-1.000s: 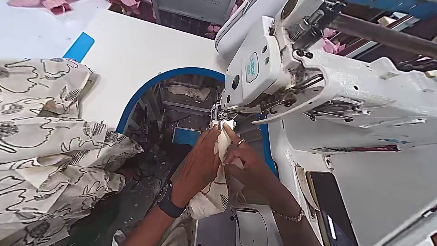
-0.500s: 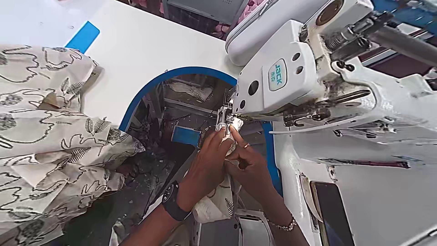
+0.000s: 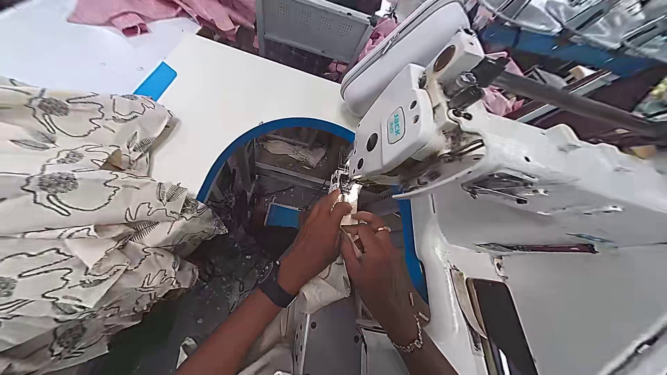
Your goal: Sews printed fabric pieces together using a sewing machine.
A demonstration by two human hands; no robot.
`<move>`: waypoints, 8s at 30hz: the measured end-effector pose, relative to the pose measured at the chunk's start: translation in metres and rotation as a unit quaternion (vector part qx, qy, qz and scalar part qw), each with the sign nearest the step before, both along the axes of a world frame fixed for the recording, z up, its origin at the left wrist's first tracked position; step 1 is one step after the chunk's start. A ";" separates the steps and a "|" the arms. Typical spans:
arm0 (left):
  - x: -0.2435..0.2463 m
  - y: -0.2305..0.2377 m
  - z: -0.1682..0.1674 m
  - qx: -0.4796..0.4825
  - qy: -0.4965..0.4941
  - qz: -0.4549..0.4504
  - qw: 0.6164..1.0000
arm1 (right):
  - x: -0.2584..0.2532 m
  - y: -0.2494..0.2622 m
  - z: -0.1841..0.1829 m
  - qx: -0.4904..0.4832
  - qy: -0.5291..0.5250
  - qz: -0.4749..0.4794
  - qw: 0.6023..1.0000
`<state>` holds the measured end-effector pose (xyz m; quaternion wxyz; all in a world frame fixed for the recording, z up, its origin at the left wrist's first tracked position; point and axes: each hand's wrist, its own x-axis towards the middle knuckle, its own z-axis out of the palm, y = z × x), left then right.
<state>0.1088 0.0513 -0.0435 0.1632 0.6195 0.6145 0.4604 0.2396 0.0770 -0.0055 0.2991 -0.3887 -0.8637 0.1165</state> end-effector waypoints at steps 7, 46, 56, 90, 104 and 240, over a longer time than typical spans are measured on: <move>0.006 -0.073 0.048 -0.226 -0.129 -0.031 0.965 | 0.072 -0.041 0.020 0.034 -0.184 -0.024 0.982; 0.028 -0.077 -0.008 0.082 -0.047 0.049 0.994 | -0.004 -0.035 0.080 -0.107 -0.462 0.059 0.878; -0.095 -0.140 -0.055 -0.182 -0.256 -0.059 0.948 | 0.086 0.016 -0.004 -0.346 -0.460 0.159 0.802; 0.011 -0.087 0.012 -0.041 -0.109 -0.059 0.991 | -0.003 -0.084 0.072 0.072 -0.391 -0.008 0.918; -0.046 -0.080 -0.012 -0.184 -0.214 -0.071 0.957 | 0.048 -0.018 0.029 -0.211 -0.302 -0.023 0.930; 0.025 -0.037 0.064 -0.219 0.050 -0.026 0.974 | 0.091 -0.001 0.045 -0.032 -0.090 -0.033 0.995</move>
